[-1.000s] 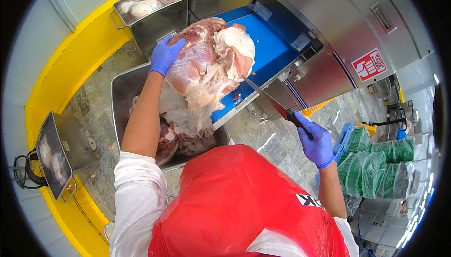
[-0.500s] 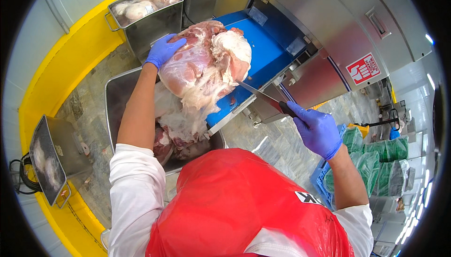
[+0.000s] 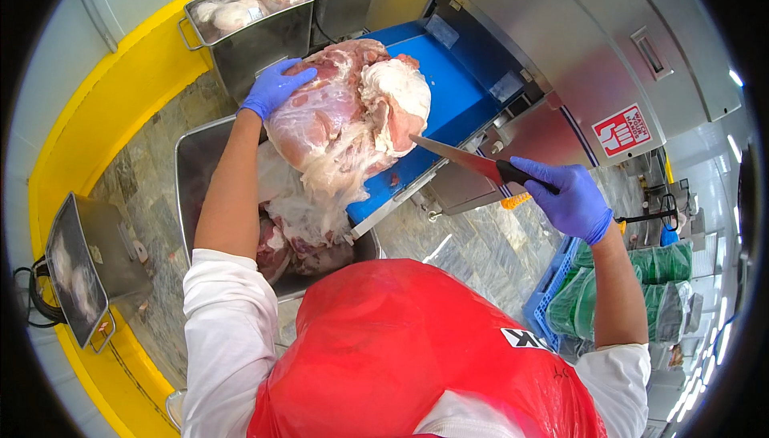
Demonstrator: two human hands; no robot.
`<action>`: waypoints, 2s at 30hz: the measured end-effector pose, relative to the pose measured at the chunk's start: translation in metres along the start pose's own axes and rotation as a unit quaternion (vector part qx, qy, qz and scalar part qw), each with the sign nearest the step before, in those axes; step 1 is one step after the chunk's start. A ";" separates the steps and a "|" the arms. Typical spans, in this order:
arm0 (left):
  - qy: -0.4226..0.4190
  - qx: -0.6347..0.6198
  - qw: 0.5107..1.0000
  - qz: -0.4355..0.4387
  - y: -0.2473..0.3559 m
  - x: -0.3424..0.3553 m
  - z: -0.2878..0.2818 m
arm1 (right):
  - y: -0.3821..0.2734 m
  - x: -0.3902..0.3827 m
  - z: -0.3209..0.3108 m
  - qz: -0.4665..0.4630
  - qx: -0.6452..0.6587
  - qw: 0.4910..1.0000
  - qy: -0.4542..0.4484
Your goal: The person trims fat and connective tissue from a large piece of raw meat using a knife. They hold the meat with one hand and carefully cut away excess tissue, placing trimmed pieces into a metal tray below.
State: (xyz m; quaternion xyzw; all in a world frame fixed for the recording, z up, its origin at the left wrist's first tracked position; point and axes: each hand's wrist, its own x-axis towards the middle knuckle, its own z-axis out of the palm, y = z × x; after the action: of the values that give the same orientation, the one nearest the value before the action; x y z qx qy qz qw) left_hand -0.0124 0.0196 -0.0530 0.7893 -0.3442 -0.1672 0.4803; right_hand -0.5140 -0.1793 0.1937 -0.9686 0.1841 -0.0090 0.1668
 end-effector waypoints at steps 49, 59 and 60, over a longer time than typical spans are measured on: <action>0.018 -0.045 0.999 -0.023 0.003 0.000 -0.011 | -0.002 0.125 -0.004 0.026 0.068 0.977 -0.201; -0.047 -0.042 0.998 -0.018 -0.008 0.039 -0.017 | 0.131 0.153 0.037 0.122 0.294 0.901 -0.294; -0.040 -0.045 0.998 -0.017 -0.012 0.039 -0.019 | 0.147 0.154 0.047 0.151 0.326 0.885 -0.296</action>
State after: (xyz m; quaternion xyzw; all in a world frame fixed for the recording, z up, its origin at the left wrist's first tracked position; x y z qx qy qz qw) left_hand 0.0309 0.0076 -0.0517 0.7655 -0.3416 -0.2221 0.4981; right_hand -0.4183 -0.3482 0.0945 -0.7779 0.2570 0.2436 0.5191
